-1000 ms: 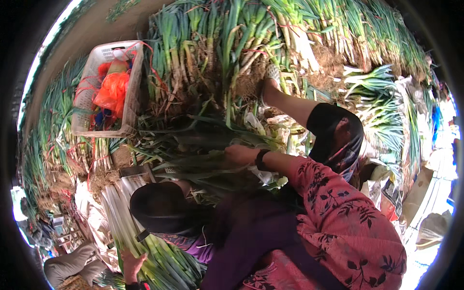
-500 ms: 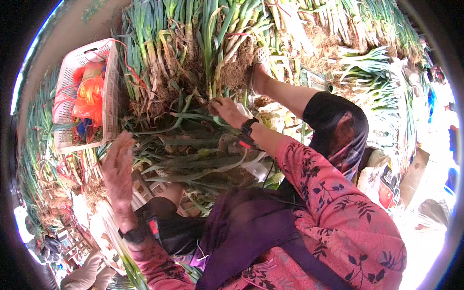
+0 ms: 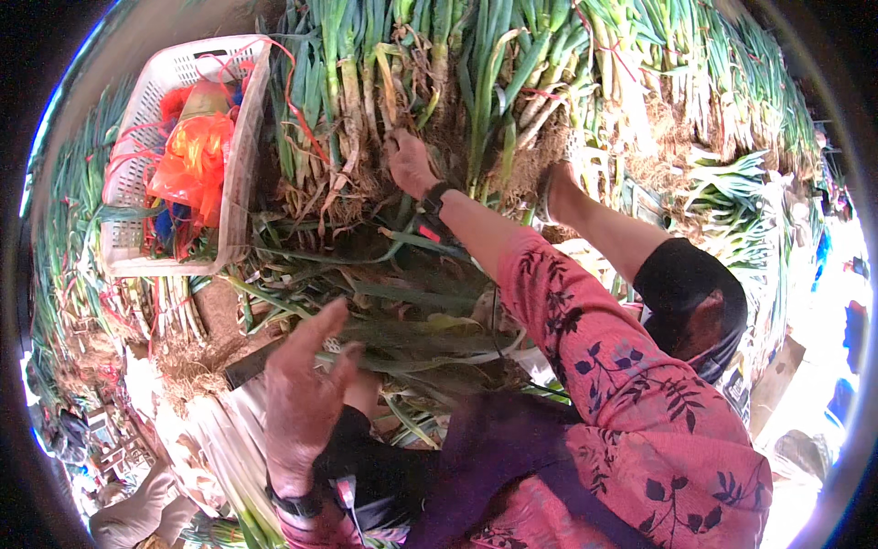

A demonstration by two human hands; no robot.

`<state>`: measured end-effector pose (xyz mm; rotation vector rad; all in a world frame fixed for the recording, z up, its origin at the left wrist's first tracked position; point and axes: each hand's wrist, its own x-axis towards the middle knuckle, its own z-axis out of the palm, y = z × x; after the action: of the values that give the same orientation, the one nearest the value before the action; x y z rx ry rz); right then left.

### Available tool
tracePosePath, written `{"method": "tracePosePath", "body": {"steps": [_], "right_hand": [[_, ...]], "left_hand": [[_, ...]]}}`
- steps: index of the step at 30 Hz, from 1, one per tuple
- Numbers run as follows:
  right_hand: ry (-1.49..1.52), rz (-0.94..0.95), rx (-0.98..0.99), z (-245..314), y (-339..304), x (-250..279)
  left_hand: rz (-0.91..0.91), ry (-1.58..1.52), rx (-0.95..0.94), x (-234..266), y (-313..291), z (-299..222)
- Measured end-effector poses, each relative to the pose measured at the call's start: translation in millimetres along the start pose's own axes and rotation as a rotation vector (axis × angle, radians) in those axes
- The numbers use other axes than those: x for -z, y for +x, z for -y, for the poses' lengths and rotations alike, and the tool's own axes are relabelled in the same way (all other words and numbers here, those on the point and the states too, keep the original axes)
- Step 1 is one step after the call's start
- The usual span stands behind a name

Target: The person cleans leeks by hand, peeling away the outer layers and removing debris from the stalks. They then gather the cleaned leeks into a bundle, aligning the stalks before placing them onto a pile.

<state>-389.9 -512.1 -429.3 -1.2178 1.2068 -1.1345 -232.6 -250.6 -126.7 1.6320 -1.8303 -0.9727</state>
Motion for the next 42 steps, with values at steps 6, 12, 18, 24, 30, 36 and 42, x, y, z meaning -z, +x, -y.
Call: {"method": "tracePosePath", "body": {"steps": [6,12,18,24,30,36,42], "right_hand": [[-1.348,0.164,0.321,-46.7,86.0,26.2],[-0.484,0.413,0.146,32.3,43.8,-38.4],[0.01,0.517,-0.292,84.9,-120.7,45.4],[0.698,0.352,-0.812,106.8,-225.2,33.2],[0.552,0.545,-0.443,167.6,-220.2,22.4],[0.158,0.643,-0.311,200.9,-287.1,69.7],[-0.302,0.675,-0.109,218.2,-308.0,73.7]], "left_hand": [[0.087,-0.06,0.03,-0.3,4.8,-4.6],[0.031,0.079,0.169,10.7,-24.4,19.4],[0.056,0.046,0.086,-15.5,-4.9,13.8],[-0.073,0.027,-0.015,-18.7,-2.3,16.4],[-0.261,-0.211,0.056,-36.1,35.2,38.3],[-0.412,-0.921,0.017,-54.8,52.9,-3.9],[-0.648,-1.182,-0.095,-36.1,25.9,-0.9]]}}
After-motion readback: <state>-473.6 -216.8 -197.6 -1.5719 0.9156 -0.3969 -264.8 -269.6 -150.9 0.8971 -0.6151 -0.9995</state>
